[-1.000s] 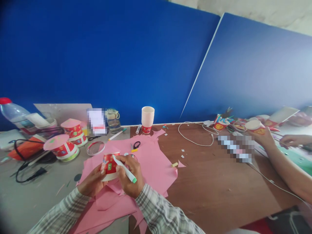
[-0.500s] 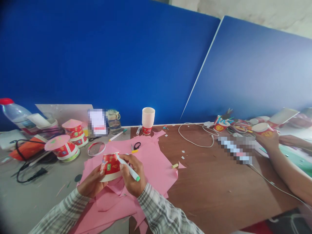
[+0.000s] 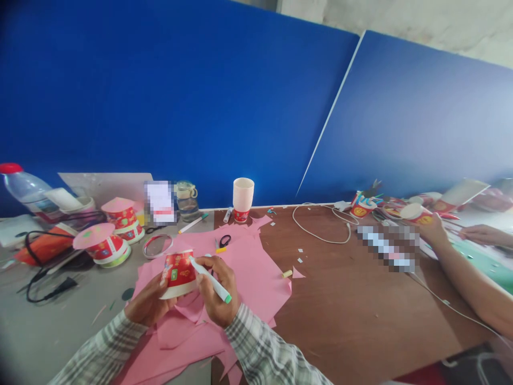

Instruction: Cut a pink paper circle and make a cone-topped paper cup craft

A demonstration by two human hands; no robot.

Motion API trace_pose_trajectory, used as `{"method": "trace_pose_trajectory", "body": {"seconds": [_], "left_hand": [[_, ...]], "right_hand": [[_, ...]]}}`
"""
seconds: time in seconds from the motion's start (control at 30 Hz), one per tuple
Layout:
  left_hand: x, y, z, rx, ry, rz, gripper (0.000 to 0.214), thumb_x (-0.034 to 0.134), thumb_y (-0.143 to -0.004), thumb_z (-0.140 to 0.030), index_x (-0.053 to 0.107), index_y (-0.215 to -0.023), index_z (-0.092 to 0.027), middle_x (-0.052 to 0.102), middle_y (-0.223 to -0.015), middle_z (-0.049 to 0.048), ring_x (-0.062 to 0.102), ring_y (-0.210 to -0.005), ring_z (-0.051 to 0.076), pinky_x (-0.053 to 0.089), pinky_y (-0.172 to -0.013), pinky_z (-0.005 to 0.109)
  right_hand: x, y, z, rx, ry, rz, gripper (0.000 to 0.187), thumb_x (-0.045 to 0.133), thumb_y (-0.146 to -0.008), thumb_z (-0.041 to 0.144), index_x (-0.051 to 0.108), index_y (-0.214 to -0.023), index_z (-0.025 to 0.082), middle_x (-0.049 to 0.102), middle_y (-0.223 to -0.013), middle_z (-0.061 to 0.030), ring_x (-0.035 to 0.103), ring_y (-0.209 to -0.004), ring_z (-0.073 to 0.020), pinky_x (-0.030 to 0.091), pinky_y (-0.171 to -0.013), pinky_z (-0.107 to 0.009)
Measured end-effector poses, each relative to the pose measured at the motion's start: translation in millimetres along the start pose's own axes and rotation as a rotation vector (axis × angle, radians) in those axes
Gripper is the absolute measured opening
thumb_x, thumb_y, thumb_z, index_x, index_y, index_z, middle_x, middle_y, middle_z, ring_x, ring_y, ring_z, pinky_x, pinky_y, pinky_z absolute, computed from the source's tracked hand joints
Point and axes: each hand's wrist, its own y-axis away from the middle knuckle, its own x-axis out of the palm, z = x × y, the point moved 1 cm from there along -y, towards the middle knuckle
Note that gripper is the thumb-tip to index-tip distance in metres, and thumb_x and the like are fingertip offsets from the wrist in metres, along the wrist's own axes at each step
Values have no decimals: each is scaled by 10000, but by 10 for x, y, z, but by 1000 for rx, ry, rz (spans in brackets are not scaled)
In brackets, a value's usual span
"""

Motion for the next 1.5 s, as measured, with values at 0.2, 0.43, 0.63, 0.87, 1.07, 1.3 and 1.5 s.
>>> {"method": "trace_pose_trajectory", "body": {"seconds": [0.2,0.43,0.63,0.87,1.07,1.3,1.5], "left_hand": [[36,-23,-33,40,21,-15,398,566,-646,-252,544,-1027,-137,630,-994,157,473,-973,358,362,-825,495],[47,-42,17,-19,157,-29,397,476,-681,-211,500,-1074,-168,633,-994,123,482,-975,323,363,-833,497],[83,-19,76,23,113,26,509,526,-647,-418,484,-1092,-177,566,-1103,151,425,-1030,353,328,-862,517],[110,-15,36,-18,-27,14,545,640,-578,-177,482,-1099,-159,591,-1063,171,447,-999,385,346,-836,543],[108,-10,34,-38,-46,-49,496,630,-576,-134,521,-1059,-146,618,-1020,170,470,-975,381,378,-815,528],[97,-10,44,-38,-44,-40,505,629,-574,-111,516,-1065,-155,617,-1022,168,472,-971,385,383,-807,526],[127,-9,36,-41,-46,-29,504,630,-574,-110,515,-1064,-144,619,-1016,169,475,-967,384,362,-823,540]], "right_hand": [[2,32,-11,-12,-13,-22,244,512,-807,300,624,-1007,217,651,-783,-33,620,-698,-199,511,-640,-289],[54,64,-64,-29,35,0,243,494,-818,295,612,-1024,242,660,-805,-23,631,-704,-203,508,-699,-313],[101,120,-14,-96,96,85,244,489,-825,274,603,-1040,247,661,-861,-40,624,-731,-213,496,-698,-313],[89,79,-56,-44,114,32,227,491,-827,281,614,-1015,248,655,-829,-25,615,-702,-201,493,-666,-297],[82,40,-89,-28,122,23,220,495,-819,264,625,-992,225,643,-793,-13,593,-666,-179,479,-640,-273],[80,35,-111,17,116,40,232,492,-811,267,629,-994,229,646,-821,-15,594,-679,-178,472,-632,-265],[79,26,-115,26,110,41,223,500,-803,246,635,-980,233,652,-826,-14,600,-699,-181,468,-639,-261]]}}
